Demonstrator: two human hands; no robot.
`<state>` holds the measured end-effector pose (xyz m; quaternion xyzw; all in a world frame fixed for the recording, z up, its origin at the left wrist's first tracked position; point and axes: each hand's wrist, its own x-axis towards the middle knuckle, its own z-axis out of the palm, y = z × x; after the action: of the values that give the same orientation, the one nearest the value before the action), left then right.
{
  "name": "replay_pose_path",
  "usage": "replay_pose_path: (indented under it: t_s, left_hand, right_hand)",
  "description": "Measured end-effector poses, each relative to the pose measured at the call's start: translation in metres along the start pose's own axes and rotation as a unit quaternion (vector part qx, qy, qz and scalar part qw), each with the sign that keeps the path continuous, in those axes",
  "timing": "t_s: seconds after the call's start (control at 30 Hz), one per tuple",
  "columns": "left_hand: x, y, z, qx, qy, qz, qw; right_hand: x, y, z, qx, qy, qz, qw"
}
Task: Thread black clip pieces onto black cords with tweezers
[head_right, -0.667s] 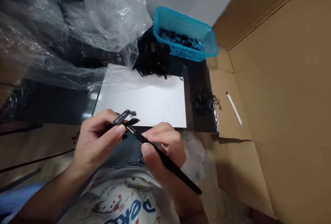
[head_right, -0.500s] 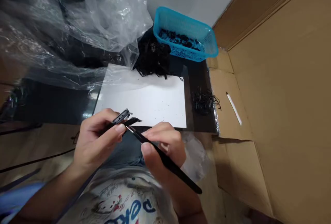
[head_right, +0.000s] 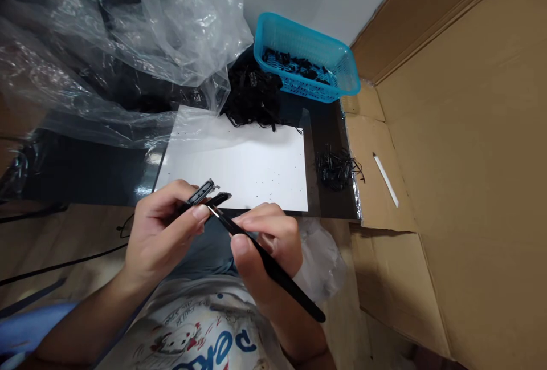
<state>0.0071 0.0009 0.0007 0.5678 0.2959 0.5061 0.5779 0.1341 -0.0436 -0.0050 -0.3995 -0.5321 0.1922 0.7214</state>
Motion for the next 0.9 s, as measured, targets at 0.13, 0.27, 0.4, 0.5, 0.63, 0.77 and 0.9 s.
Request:
replay_pose_path:
  t_s: [0.13,0.27,0.4,0.5,0.63,0.77,0.9]
  left_hand:
    - [-0.001,-0.001,0.0,-0.035,-0.008,-0.025,0.999]
    - [-0.002,0.0,0.001,-0.087,-0.017,-0.064,0.994]
    - [0.0,0.003,0.004,-0.173,-0.023,-0.124,0.977]
    - [-0.001,0.003,0.009,-0.249,-0.041,-0.181,0.951]
    - [-0.004,0.002,0.014,-0.294,-0.045,-0.238,0.925]
    - [-0.002,0.002,0.014,-0.276,-0.023,-0.225,0.934]
    - [0.001,0.0,0.009,-0.176,0.021,-0.134,0.975]
  right_hand:
    - [-0.001,0.002,0.003,-0.014,0.017,-0.009,1.0]
    - [-0.007,0.003,0.005,-0.007,0.025,-0.01,1.0]
    - [-0.012,0.005,0.007,-0.005,0.037,-0.029,0.999]
    - [-0.013,0.005,0.008,-0.018,0.051,-0.047,0.997]
    - [-0.009,0.004,0.007,-0.025,0.059,-0.05,0.997]
    - [-0.003,0.002,0.003,-0.007,0.078,-0.073,0.994]
    - [0.0,0.004,0.0,0.011,0.056,-0.048,0.997]
